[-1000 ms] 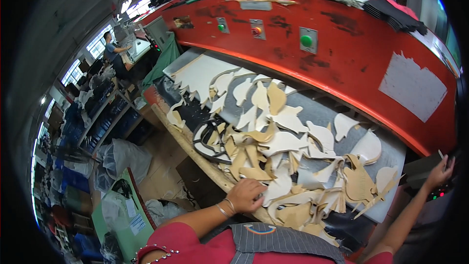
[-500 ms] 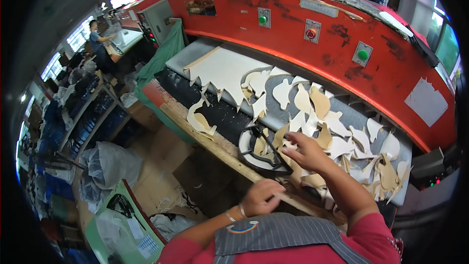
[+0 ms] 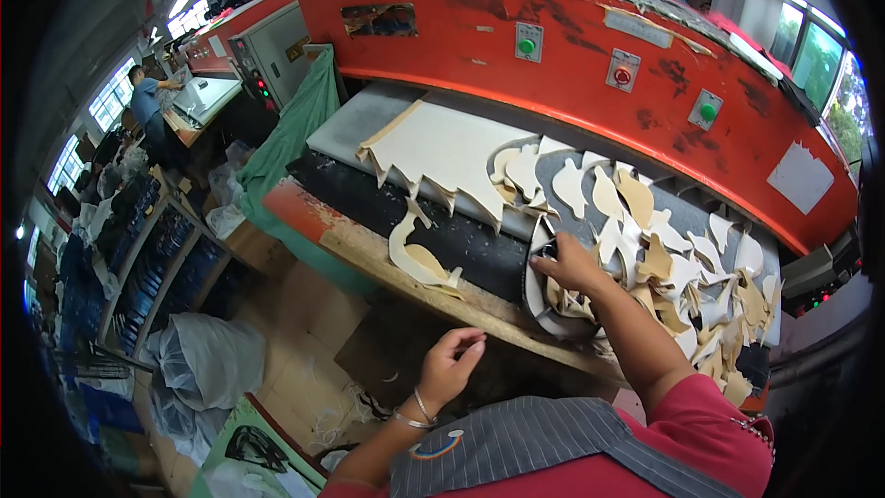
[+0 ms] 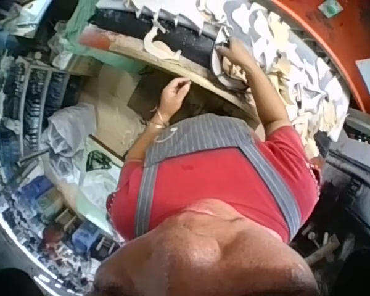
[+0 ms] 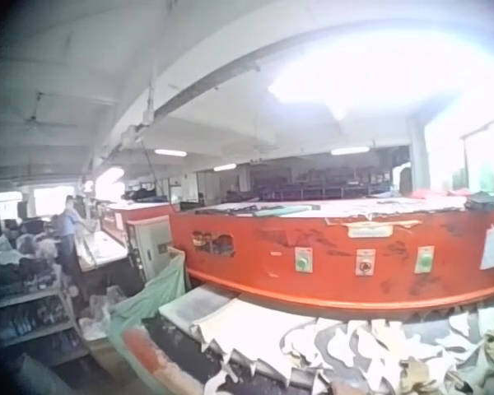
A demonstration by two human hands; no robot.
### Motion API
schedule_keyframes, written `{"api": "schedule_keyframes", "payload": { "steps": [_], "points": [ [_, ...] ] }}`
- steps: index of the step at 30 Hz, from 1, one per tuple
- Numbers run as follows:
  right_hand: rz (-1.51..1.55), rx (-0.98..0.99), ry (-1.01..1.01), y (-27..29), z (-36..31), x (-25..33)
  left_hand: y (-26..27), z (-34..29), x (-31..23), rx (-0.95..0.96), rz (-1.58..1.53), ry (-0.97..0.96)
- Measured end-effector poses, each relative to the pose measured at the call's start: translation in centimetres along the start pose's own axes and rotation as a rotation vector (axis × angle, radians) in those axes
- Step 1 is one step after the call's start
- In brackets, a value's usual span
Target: Operating a hydraulic die-cutting machine to cut shoe components from sheets of synthetic material.
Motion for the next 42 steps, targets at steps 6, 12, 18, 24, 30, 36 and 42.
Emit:
{"api": "schedule_keyframes", "payload": {
  "steps": [6, 12, 18, 24, 30, 36, 42],
  "points": [
    [0.340, -0.090, 0.563, 4.3, -7.0, 9.1, -4.7, 7.4, -3.3, 0.470, -0.665, 0.054],
    [0.650, 0.116, 0.764, 1.8, -3.7, 8.2, -3.7, 9.7, -5.5, 0.526, -0.539, 0.187],
    [0.646, 0.384, 0.766, 0.0, -2.0, 8.4, -2.3, 10.8, -6.7, 0.500, -0.268, 0.282],
    [0.464, 0.359, 0.840, 0.7, -1.8, 9.4, -1.3, 12.0, -7.0, 0.620, -0.097, 0.310],
    [0.478, 0.014, 0.635, -1.1, -1.7, 11.2, 0.7, 12.6, -6.7, 0.614, -0.187, 0.237],
    [0.577, -0.140, 0.427, -2.8, -0.6, 11.5, 2.6, 13.4, -6.0, 0.737, -0.306, 0.212],
    [1.070, 0.219, 0.489, -1.1, -0.2, 11.6, 4.2, 15.2, -5.8, 0.758, -0.252, 0.093]
  ]
}}
Point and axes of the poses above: each hand's wrist, its own z-axis towards the middle knuckle, its own y-axis out of the back of the hand, x = y × z, the point moved 7 cm from there along z, towards the middle knuckle, and after that the axes turned 12 degrees about x, right-handed, at the moved point
